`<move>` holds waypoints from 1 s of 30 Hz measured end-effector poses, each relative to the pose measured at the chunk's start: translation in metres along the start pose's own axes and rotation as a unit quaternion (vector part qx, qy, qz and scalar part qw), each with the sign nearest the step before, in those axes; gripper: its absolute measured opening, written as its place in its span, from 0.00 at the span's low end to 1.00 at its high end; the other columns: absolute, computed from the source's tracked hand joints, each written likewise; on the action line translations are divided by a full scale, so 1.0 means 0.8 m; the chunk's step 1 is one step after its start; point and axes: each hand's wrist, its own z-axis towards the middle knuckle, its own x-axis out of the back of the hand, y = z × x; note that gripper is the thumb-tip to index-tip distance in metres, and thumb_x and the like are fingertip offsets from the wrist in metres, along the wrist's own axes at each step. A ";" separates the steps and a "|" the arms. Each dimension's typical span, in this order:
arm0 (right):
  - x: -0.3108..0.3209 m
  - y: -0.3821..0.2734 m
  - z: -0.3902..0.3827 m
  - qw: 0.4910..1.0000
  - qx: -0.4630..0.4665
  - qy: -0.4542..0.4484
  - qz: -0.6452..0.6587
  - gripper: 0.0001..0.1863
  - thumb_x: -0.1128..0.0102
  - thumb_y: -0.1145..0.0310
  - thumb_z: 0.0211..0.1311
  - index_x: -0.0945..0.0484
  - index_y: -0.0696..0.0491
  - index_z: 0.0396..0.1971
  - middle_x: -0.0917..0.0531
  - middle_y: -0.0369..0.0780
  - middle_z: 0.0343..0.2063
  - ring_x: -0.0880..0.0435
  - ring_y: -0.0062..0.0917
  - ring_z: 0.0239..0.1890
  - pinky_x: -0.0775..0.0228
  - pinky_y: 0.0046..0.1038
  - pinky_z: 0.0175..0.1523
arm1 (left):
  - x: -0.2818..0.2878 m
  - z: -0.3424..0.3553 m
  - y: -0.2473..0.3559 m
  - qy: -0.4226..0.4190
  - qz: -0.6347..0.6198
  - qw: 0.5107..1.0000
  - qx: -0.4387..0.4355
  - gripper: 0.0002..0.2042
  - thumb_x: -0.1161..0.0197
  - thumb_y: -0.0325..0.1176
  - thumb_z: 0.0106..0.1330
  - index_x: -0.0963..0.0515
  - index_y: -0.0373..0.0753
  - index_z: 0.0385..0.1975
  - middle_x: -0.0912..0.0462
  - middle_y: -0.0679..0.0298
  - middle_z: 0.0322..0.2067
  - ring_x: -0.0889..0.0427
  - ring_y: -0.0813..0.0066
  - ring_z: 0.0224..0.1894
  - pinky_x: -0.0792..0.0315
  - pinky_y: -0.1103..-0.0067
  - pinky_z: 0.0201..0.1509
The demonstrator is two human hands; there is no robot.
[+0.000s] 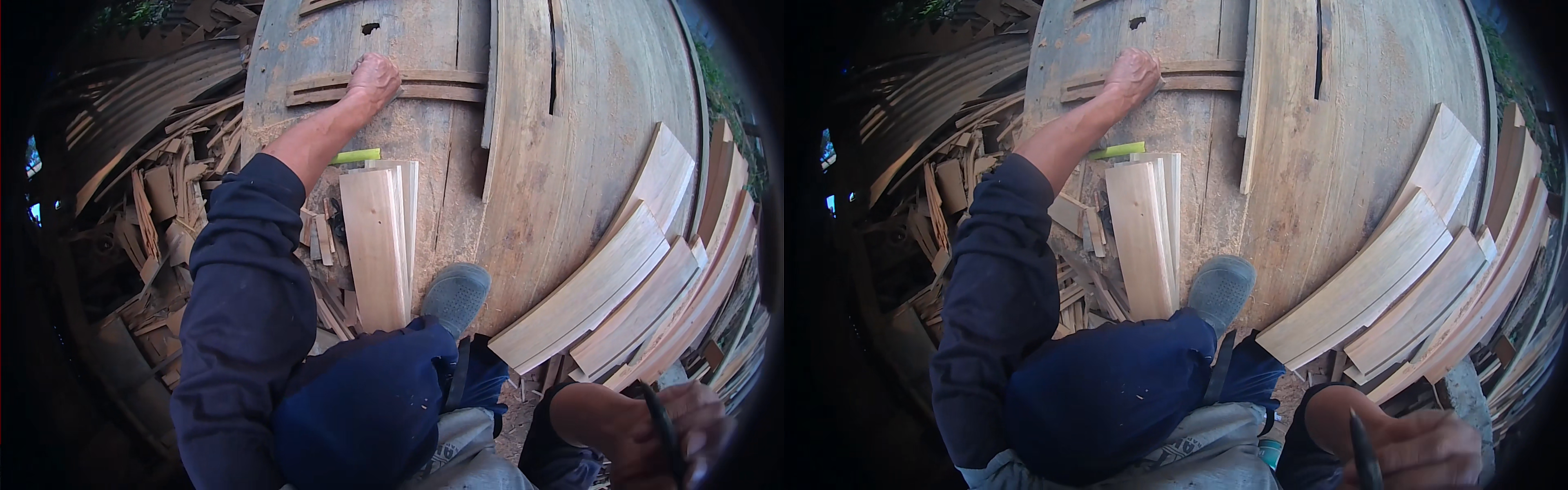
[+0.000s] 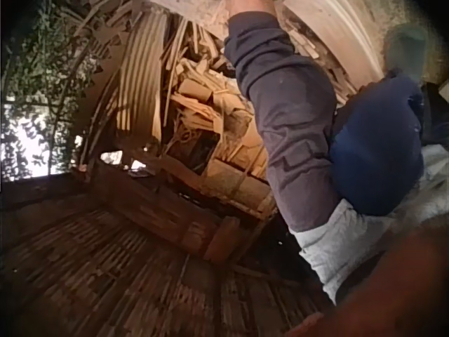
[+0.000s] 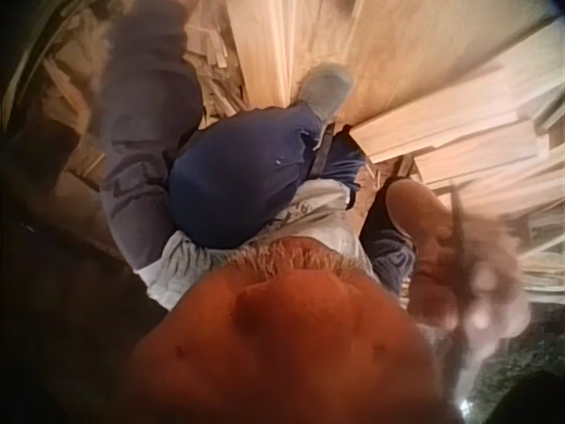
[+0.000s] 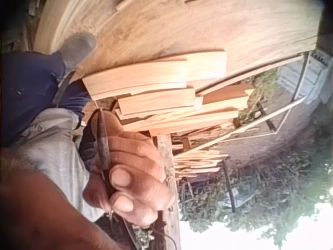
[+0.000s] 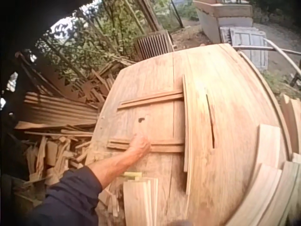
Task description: The person shapes wood planks using a table saw. The person places a wood plank against a guide on a table saw, moves the plank across the saw blade, and repeats this for multiple planks.
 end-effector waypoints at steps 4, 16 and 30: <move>-0.119 0.173 -0.024 0.983 -0.100 0.078 -0.134 0.06 0.36 0.83 0.58 0.21 0.59 0.35 0.21 0.40 0.28 0.16 0.25 0.25 0.24 0.23 0.30 | -0.011 -0.012 -0.017 -0.043 -0.032 0.998 0.041 0.08 0.43 0.32 0.68 0.15 0.43 0.37 0.12 0.60 0.34 0.12 0.67 0.38 0.24 0.71 0.35; -0.203 0.400 -0.055 0.945 -0.230 0.056 -0.227 0.12 0.41 0.71 0.63 0.14 0.61 0.38 0.12 0.55 0.37 0.11 0.46 0.39 0.18 0.40 0.47 | 0.012 -0.005 -0.011 -0.038 -0.089 0.995 0.033 0.08 0.41 0.31 0.67 0.13 0.44 0.36 0.10 0.60 0.34 0.10 0.66 0.39 0.21 0.71 0.38; -0.190 0.314 -0.098 0.946 -0.232 0.063 -0.216 0.18 0.34 0.63 0.64 0.18 0.61 0.45 0.17 0.55 0.35 0.15 0.48 0.37 0.22 0.45 0.43 | -0.021 -0.008 -0.013 0.015 -0.067 0.997 0.029 0.09 0.39 0.31 0.65 0.16 0.39 0.41 0.15 0.60 0.34 0.13 0.64 0.38 0.21 0.71 0.36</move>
